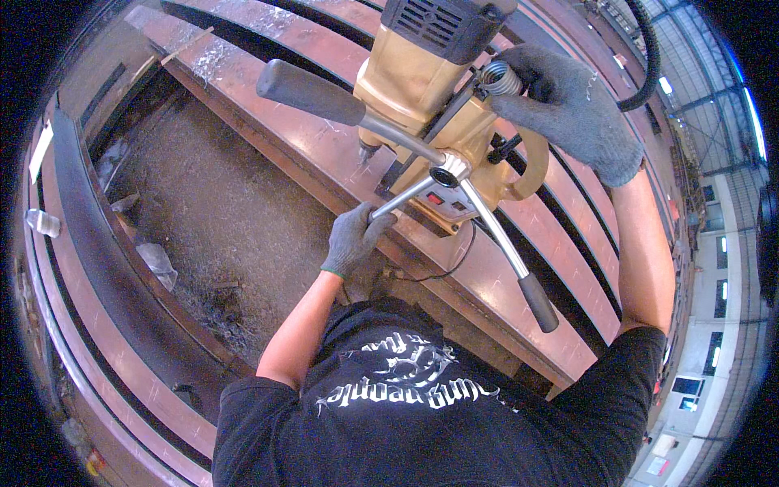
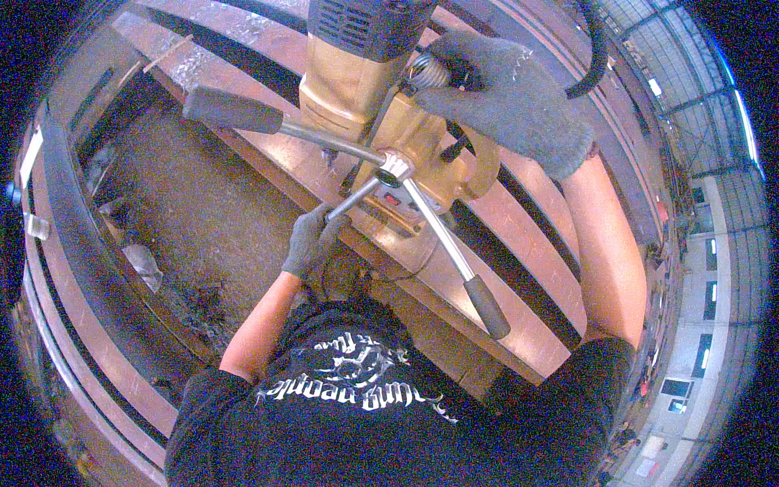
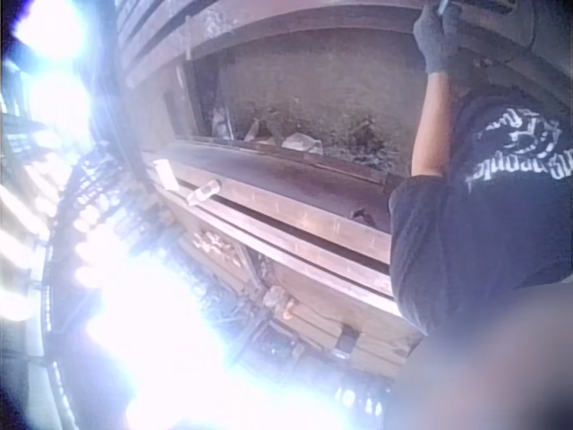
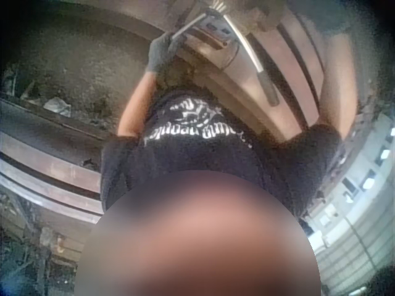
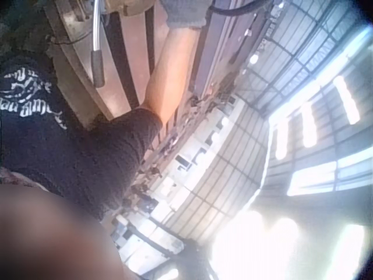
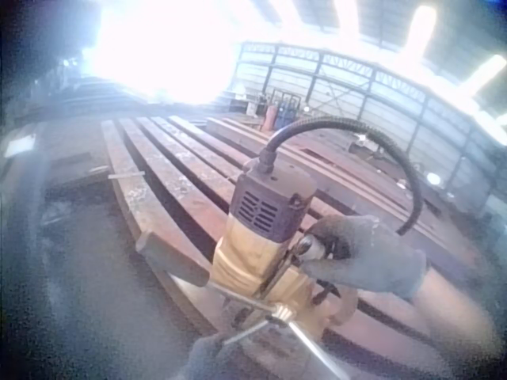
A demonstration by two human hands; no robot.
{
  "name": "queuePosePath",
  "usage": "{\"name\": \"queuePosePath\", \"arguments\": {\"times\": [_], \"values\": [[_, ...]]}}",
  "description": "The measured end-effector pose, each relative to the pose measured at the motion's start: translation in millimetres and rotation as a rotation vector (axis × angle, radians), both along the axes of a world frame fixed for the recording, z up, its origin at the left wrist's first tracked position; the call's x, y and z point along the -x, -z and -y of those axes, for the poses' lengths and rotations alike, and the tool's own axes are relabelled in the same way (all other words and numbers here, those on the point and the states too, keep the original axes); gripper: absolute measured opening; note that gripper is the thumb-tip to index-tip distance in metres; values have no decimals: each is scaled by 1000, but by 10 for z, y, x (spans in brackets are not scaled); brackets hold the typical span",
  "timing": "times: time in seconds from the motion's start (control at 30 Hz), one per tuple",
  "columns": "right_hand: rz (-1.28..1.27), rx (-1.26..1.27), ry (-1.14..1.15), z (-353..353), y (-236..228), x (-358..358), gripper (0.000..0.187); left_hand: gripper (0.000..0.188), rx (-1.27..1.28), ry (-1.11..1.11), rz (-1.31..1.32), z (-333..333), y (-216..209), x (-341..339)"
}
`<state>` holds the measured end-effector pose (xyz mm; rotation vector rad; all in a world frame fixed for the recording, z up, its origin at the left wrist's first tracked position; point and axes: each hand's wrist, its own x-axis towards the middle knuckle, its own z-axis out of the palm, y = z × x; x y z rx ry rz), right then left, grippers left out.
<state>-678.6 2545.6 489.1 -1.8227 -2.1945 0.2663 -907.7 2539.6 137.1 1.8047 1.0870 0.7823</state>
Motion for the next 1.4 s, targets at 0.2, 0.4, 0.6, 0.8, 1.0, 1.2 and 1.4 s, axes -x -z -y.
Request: {"name": "queuePosePath", "arguments": {"times": [0.2,0.4,0.6,0.8,1.0,1.2,1.4], "values": [[-58,1,-21,-5,-17,38,45,46,16,-3,-14,1,-45,1],[-256,43,-58,-74,17,-25,45,47,-17,-11,0,-1,24,-13],[-422,-20,-39,-36,22,-77,51,47,-16,84,-47,-53,-38,57],[-510,-74,14,169,-79,-22,52,47,-112,229,-198,-338,-216,234],[-587,-68,90,579,-219,-146,53,45,-343,259,-348,-772,-258,472],[-610,-180,229,1065,-179,-259,52,44,-802,409,-750,-1324,-1785,889],[-679,-447,445,1675,59,-137,49,34,-1132,596,-701,-1029,-3309,686]]}}
